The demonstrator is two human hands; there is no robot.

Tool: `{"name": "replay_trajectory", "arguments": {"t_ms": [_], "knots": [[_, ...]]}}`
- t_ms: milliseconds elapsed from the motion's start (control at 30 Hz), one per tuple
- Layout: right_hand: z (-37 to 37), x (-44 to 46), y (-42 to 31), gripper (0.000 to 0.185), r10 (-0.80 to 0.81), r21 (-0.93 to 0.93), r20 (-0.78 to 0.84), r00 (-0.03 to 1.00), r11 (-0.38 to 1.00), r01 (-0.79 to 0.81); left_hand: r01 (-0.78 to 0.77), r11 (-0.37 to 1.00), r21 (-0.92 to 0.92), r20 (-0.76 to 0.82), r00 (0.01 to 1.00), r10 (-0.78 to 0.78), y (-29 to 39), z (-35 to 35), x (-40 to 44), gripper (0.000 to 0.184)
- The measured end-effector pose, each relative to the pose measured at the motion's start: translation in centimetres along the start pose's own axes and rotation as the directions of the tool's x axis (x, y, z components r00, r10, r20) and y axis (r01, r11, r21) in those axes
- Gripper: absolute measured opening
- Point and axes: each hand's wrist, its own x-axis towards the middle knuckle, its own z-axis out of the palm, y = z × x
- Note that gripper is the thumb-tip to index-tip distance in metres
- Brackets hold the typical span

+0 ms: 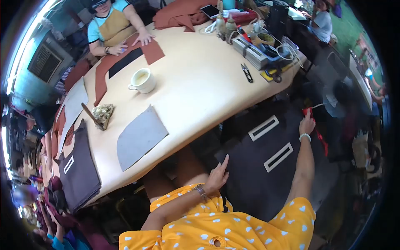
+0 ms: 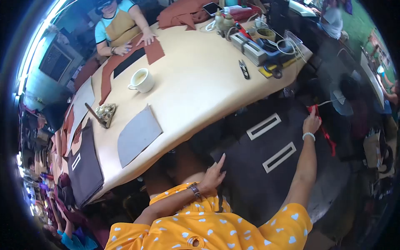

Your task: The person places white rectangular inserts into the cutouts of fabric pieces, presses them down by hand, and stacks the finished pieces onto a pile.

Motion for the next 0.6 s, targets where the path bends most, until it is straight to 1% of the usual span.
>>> {"name": "replay_trajectory", "arguments": {"t_ms": [33, 133, 233, 267, 300, 367, 400, 433, 500, 600], "knots": [[0.2, 0.1, -0.2, 0.057, -0.006, -0.028, 0.019, 1.000, 1.000, 0.006, -0.004, 1.000, -0.024, -0.014, 1.000, 0.004, -0.4, 0.1, 0.1, 0.076], [-1.4, 0.3, -1.3, 0.057, 0.033, -0.100, 0.141, 0.989, 0.995, -0.019, 0.001, 0.997, -0.083, -0.038, 0.999, -0.004, -0.4, -0.2, 0.4, 0.076], [-2.0, -0.4, -3.6, 0.057, 0.075, 0.019, 0.022, 0.997, 0.997, -0.076, 0.021, 0.986, -0.163, -0.024, 0.999, -0.025, -0.8, -0.8, 0.5, 0.075], [-3.2, -0.8, -4.9, 0.056, 0.061, 0.112, 0.022, 0.998, 0.992, -0.063, 0.039, 0.979, -0.202, -0.015, 0.999, -0.043, -0.9, -1.0, 0.5, 0.075], [-4.5, -1.4, -6.5, 0.057, 0.034, 0.164, -0.027, 0.999, 0.986, -0.029, 0.058, 0.969, -0.242, -0.005, 0.998, -0.061, -1.1, -1.3, 0.4, 0.074], [-6.9, -2.7, -10.0, 0.058, -0.020, 0.264, -0.128, 0.992, 0.963, 0.054, 0.016, 0.986, -0.164, -0.071, 0.997, -0.028, -0.8, -2.4, 0.0, 0.071], [-7.7, -3.4, -11.8, 0.060, -0.094, 0.357, -0.219, 0.971, 0.919, 0.170, -0.001, 0.992, -0.123, -0.107, 0.994, -0.013, -0.6, -3.1, -0.4, 0.069], [-9.8, -4.4, -14.3, 0.061, -0.108, 0.454, -0.205, 0.973, 0.870, 0.192, -0.024, 0.993, -0.113, -0.127, 0.992, 0.009, -0.2, -4.3, -0.8, 0.066], [-12.7, -6.4, -19.2, 0.061, -0.165, 0.587, -0.317, 0.934, 0.739, 0.330, -0.067, 0.993, -0.093, -0.168, 0.984, 0.050, 1.2, -7.2, -2.1, 0.061], [-15.5, -9.9, -27.3, 0.060, -0.236, 0.708, -0.301, 0.924, 0.593, 0.382, -0.176, 0.965, -0.193, -0.322, 0.941, 0.107, 1.9, -11.5, -4.2, 0.051]]}}
